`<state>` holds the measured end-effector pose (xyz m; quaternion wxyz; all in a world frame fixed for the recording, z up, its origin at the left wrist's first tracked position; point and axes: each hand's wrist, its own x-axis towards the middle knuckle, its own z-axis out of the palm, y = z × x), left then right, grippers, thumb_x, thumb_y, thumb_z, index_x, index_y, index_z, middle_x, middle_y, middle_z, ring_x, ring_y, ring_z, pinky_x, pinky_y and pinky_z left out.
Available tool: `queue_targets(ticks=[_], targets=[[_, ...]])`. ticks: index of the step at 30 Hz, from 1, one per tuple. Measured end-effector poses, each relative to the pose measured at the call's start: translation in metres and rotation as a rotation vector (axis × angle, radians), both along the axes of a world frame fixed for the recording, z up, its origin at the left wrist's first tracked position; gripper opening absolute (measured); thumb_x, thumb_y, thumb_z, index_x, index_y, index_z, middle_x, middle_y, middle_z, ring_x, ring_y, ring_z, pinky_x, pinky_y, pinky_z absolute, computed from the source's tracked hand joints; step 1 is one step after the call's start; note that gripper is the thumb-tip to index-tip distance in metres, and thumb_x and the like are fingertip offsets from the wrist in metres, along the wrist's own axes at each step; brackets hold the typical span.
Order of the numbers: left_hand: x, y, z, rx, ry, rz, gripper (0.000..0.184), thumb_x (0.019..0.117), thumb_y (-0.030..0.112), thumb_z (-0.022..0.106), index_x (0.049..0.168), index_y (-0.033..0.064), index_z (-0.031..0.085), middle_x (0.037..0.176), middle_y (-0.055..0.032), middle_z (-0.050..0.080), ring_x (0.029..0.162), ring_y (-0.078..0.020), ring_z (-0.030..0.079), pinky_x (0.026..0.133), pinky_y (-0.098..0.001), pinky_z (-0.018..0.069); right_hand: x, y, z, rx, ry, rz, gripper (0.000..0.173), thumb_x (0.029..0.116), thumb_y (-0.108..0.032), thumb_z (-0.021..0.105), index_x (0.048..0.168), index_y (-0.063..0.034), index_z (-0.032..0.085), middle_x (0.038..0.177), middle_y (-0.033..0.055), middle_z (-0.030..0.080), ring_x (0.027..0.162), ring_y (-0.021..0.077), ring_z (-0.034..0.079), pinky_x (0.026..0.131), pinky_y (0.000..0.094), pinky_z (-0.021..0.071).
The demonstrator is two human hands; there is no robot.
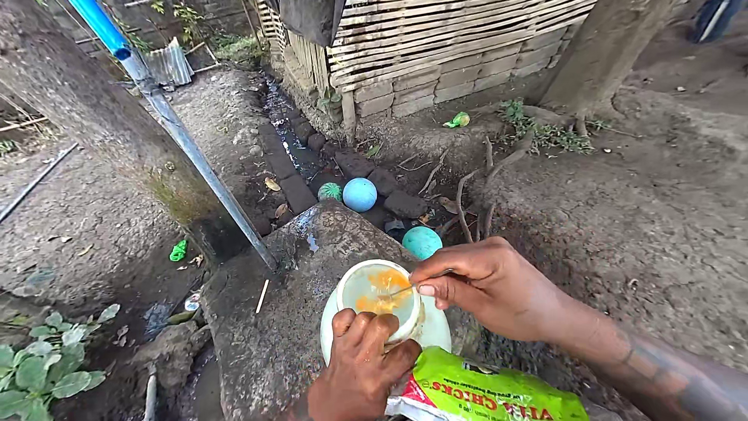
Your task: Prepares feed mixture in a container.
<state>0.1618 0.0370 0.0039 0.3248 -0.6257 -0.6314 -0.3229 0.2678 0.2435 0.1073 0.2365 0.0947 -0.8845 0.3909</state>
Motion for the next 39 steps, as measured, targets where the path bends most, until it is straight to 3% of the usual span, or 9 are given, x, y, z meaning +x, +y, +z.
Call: queue_targets(ticks=[3, 9, 13, 18, 23, 28, 33, 37, 39], targets=[[0.001, -0.001, -0.001, 0.016, 0.007, 0.003, 0.014, 0.1035, 0.038, 0.052, 0.098, 0.0279, 0.060, 0.093, 0.0015, 0.047, 0.090, -0.0139, 0.046, 0.091, -0.0325, 0.0300, -0.003, 0.001, 0.005, 0.126, 0.018, -0.059, 0.020, 0.1016, -0.024, 0.060, 0.099, -0.0116, 0.076, 0.081, -0.0064, 0.070, 0.068, -0.0058, 0.062, 0.063, 0.0106, 0.0528], [0.005, 0.002, 0.000, 0.022, 0.012, -0.034, 0.015, 0.1044, 0.036, 0.051, 0.096, 0.0277, 0.061, 0.093, 0.0019, 0.047, 0.090, -0.0131, 0.046, 0.092, -0.0321, 0.0298, -0.006, -0.006, 0.013, 0.071, -0.120, 0.041, 0.018, 0.1010, -0.022, 0.062, 0.099, -0.0112, 0.076, 0.078, -0.0076, 0.069, 0.064, -0.0075, 0.060, 0.058, 0.0093, 0.0507], [0.008, 0.004, -0.001, 0.016, 0.019, -0.058, 0.013, 0.1037, 0.034, 0.053, 0.097, 0.0278, 0.061, 0.094, 0.0023, 0.048, 0.090, -0.0126, 0.046, 0.091, -0.0312, 0.0304, -0.003, -0.005, 0.017, 0.246, -0.103, -0.130, 0.021, 0.1006, -0.028, 0.059, 0.098, -0.0171, 0.076, 0.079, -0.0082, 0.069, 0.067, -0.0047, 0.060, 0.061, 0.0137, 0.0506], [0.008, 0.007, -0.001, 0.028, 0.011, -0.061, 0.014, 0.1042, 0.034, 0.052, 0.096, 0.0276, 0.061, 0.094, 0.0017, 0.048, 0.090, -0.0131, 0.046, 0.091, -0.0319, 0.0305, 0.000, -0.006, 0.021, 0.089, -0.210, 0.036, 0.017, 0.1009, -0.022, 0.062, 0.099, -0.0127, 0.076, 0.076, -0.0083, 0.067, 0.061, -0.0076, 0.057, 0.056, 0.0095, 0.0484], [0.009, 0.007, 0.000, 0.022, 0.015, -0.048, 0.015, 0.1044, 0.034, 0.052, 0.096, 0.0271, 0.061, 0.093, 0.0017, 0.048, 0.089, -0.0128, 0.046, 0.090, -0.0318, 0.0306, 0.001, -0.002, 0.020, 0.259, -0.177, -0.182, 0.021, 0.1006, -0.027, 0.058, 0.098, -0.0177, 0.076, 0.077, -0.0074, 0.069, 0.064, -0.0013, 0.060, 0.060, 0.0190, 0.0506], [0.009, 0.008, -0.001, 0.028, 0.010, -0.059, 0.015, 0.1042, 0.035, 0.052, 0.096, 0.0274, 0.062, 0.093, 0.0019, 0.048, 0.089, -0.0129, 0.046, 0.091, -0.0317, 0.0304, -0.001, -0.004, 0.022, 0.083, -0.282, 0.039, 0.017, 0.1013, -0.023, 0.062, 0.100, -0.0134, 0.076, 0.073, -0.0080, 0.066, 0.058, -0.0063, 0.055, 0.053, 0.0114, 0.0464], [0.008, 0.008, -0.001, 0.014, 0.012, -0.067, 0.014, 0.1042, 0.035, 0.052, 0.096, 0.0273, 0.061, 0.093, 0.0019, 0.048, 0.089, -0.0129, 0.046, 0.090, -0.0314, 0.0307, -0.003, 0.001, 0.020, 0.243, -0.261, -0.161, 0.021, 0.1017, -0.028, 0.058, 0.100, -0.0187, 0.076, 0.076, -0.0080, 0.067, 0.063, -0.0006, 0.058, 0.059, 0.0215, 0.0489], [0.007, 0.011, 0.000, 0.025, 0.002, -0.059, 0.015, 0.1042, 0.034, 0.052, 0.095, 0.0273, 0.062, 0.093, 0.0016, 0.048, 0.089, -0.0132, 0.046, 0.090, -0.0316, 0.0307, -0.006, -0.003, 0.021, 0.111, -0.320, 0.056, 0.018, 0.1017, -0.023, 0.062, 0.101, -0.0136, 0.077, 0.074, -0.0070, 0.067, 0.058, -0.0049, 0.054, 0.053, 0.0136, 0.0461], [0.006, 0.010, 0.000, 0.029, -0.004, -0.060, 0.016, 0.1045, 0.035, 0.052, 0.095, 0.0269, 0.062, 0.093, 0.0015, 0.049, 0.089, -0.0131, 0.046, 0.090, -0.0315, 0.0310, -0.005, 0.000, 0.025, 0.218, -0.347, 0.060, 0.018, 0.1008, -0.025, 0.061, 0.098, -0.0158, 0.077, 0.073, -0.0069, 0.066, 0.060, -0.0009, 0.055, 0.056, 0.0196, 0.0460]])
